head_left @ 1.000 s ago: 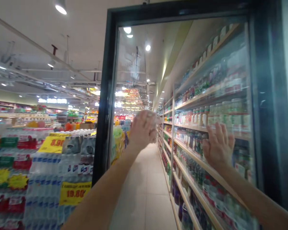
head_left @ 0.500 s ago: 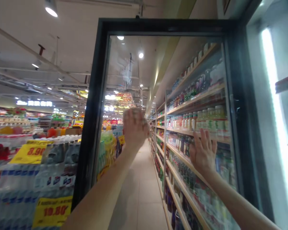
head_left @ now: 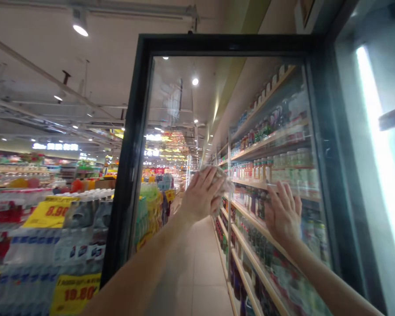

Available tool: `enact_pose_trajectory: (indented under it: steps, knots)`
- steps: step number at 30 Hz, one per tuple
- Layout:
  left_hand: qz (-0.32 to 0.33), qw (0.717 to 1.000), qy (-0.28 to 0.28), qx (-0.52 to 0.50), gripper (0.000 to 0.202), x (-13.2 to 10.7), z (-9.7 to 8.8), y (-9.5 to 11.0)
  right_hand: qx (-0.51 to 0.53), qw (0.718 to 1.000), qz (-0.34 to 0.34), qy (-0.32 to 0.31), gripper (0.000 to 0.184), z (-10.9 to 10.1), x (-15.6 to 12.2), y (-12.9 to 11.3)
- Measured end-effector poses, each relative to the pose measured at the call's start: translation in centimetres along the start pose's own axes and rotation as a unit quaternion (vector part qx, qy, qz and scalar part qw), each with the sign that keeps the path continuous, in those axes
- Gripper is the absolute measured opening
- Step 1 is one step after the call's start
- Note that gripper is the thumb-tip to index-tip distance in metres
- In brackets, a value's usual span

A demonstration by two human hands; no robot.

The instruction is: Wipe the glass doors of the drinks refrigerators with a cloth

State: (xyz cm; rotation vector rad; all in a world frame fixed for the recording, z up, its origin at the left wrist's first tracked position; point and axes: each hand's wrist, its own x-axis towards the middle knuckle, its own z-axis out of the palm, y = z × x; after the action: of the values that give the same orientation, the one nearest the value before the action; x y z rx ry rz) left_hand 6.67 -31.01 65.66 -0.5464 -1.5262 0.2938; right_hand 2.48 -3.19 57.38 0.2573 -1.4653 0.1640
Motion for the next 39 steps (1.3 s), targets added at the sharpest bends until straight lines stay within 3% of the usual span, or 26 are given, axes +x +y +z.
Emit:
enact_pose_trajectory:
  steps: [1,4,5,8,9,10,13,15,17,19,21,23,25,28,30,32,34,36,37,39]
  knots:
    - [-0.019,1.0,0.002,0.009,0.051,-0.3,-0.1,0.1,0.0,1.0,-0.002,0.002,0.053,0.0,0.0,0.0]
    - [-0.183,0.979,0.077,0.054,0.054,-1.0,-0.3,0.1,-0.004,1.0,0.0,0.007,0.054,0.1,0.1,-0.2]
    - [-0.185,0.978,0.083,0.056,0.055,-1.2,-0.2,0.3,-0.004,1.0,0.001,0.01,0.054,0.1,0.1,-0.3]
    - [-0.015,1.0,0.01,0.015,0.053,-1.7,-0.1,1.3,-0.002,1.0,-0.004,0.018,0.055,0.3,0.0,0.1]
    - [0.02,1.0,-0.011,0.007,0.053,-1.9,-0.2,1.4,-0.001,1.0,-0.006,0.018,0.055,0.3,-0.1,0.3]
    - [0.011,1.0,-0.015,0.009,0.052,-2.1,-0.3,1.3,0.001,1.0,-0.009,0.016,0.056,0.3,-0.2,0.6]
    - [-0.165,0.984,0.044,0.04,0.053,-2.4,-0.6,0.3,0.01,1.0,-0.006,0.013,0.057,-0.1,-0.1,0.3]
    - [-0.197,0.978,0.054,0.032,0.054,-2.1,-0.3,0.5,0.042,0.999,-0.004,0.028,0.059,-0.5,0.6,-1.6]
    - [-0.153,0.988,0.028,0.003,0.053,-1.4,0.3,2.1,0.133,0.99,-0.039,0.034,0.06,-0.7,1.9,-4.9]
    - [-0.138,0.99,0.01,-0.027,0.052,-0.9,0.8,3.9,0.273,0.957,-0.099,0.004,0.059,-0.5,3.5,-8.7]
    - [-0.128,0.989,0.018,-0.066,0.056,-1.4,0.7,4.4,0.369,0.925,-0.092,-0.01,0.057,0.1,4.9,-11.9]
    - [-0.09,0.991,0.024,-0.095,0.062,-3.3,-0.3,3.1,0.394,0.916,-0.071,-0.008,0.055,0.9,5.7,-14.4]
    - [-0.077,0.994,0.021,-0.077,0.066,-6.0,-1.8,0.6,0.349,0.934,-0.075,-0.013,0.053,1.6,5.8,-16.2]
    - [-0.185,0.983,0.007,0.015,0.056,-9.5,-3.3,-2.8,0.217,0.97,-0.108,-0.037,0.05,2.2,5.8,-17.6]
    - [-0.208,0.977,-0.009,0.04,0.054,-10.5,-3.5,-3.7,0.143,0.979,-0.136,-0.05,0.046,2.4,5.9,-15.9]
    - [-0.214,0.976,-0.013,0.045,0.054,-10.5,-3.2,-3.4,0.09,0.986,-0.131,-0.057,0.046,2.1,6.0,-11.3]
    - [-0.229,0.972,-0.015,0.045,0.055,-10.0,-2.9,-2.6,0.04,0.998,-0.033,-0.036,0.049,1.6,5.9,-5.1]
    - [-0.249,0.967,-0.006,0.045,0.056,-9.6,-2.6,-1.9,0.003,0.991,0.128,0.032,0.056,1.0,5.6,-0.4]
    - [-0.255,0.966,0.001,0.045,0.057,-9.4,-2.5,-1.7,-0.002,0.981,0.182,0.068,0.057,0.8,5.4,0.4]
    - [-0.26,0.964,0.015,0.048,0.059,-9.3,-2.4,-1.5,0.016,0.988,0.144,0.059,0.056,0.7,4.7,-1.3]
